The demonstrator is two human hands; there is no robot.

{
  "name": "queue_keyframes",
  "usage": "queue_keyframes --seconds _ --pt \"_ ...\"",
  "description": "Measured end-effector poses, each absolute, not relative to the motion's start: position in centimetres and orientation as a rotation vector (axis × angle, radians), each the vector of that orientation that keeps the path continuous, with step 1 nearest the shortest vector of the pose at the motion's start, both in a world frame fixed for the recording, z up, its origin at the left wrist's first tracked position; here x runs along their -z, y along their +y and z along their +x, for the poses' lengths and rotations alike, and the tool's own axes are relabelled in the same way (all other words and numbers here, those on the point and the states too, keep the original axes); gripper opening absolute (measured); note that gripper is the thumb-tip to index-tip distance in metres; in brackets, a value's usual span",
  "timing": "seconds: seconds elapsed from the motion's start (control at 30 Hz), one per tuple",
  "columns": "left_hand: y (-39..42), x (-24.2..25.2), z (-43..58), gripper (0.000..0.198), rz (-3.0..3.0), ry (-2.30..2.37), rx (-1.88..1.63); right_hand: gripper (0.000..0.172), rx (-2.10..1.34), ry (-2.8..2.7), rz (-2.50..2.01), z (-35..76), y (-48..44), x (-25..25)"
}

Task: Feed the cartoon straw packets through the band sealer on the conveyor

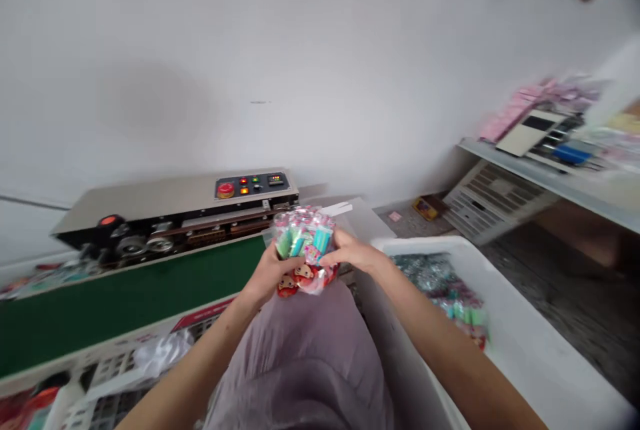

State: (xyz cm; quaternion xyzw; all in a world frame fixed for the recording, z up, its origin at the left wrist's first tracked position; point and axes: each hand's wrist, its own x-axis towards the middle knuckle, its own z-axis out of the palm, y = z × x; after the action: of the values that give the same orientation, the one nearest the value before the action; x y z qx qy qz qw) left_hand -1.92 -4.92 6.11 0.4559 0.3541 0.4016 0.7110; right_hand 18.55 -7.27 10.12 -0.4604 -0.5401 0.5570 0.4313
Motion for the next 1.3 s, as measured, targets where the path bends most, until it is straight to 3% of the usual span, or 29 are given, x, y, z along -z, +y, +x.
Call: queue_keyframes --seconds 0.13,0.37,0.63,0.83,1.07,1.17,1.3 --pt "-3.1 -6.6 -1.2 0.057 0.969 0.767 -0.816 0.082 -1.317 -1.405 -1.225 20.0 -5.2 -10.4" --pt "-0.4 -8.4 1.4 0.056 1.217 0.719 -0.984 0.077 -1.142 -1.266 -1.134 20.0 -2.7 -11.0" --pt "-0.5 -3.9 1.5 0.067 1.212 0.953 -0.94 0.069 -1.275 -1.131 -1.144 18.9 -3.1 -6.2" --pt "1.4 -5.0 1.0 0.062 1.175 0.858 -0.914 0.086 -1.261 -1.336 -1.176 20.5 -2.5 -7.1" --pt "2.3 -6.9 1.1 0.069 1.321 0.723 -1.057 0.07 -1.149 -1.161 -1.235 20.5 -1.9 -7.5" --pt "2.4 -6.1 0.8 0.076 1.356 0.695 -1.073 0.075 -1.155 -1.122 -1.216 19.7 -2.1 -6.5" --pt "2.3 -3.6 0.5 0.072 1.353 0.807 -1.025 0.087 -1.181 -1.074 -1.247 18.4 -2.1 -3.8"
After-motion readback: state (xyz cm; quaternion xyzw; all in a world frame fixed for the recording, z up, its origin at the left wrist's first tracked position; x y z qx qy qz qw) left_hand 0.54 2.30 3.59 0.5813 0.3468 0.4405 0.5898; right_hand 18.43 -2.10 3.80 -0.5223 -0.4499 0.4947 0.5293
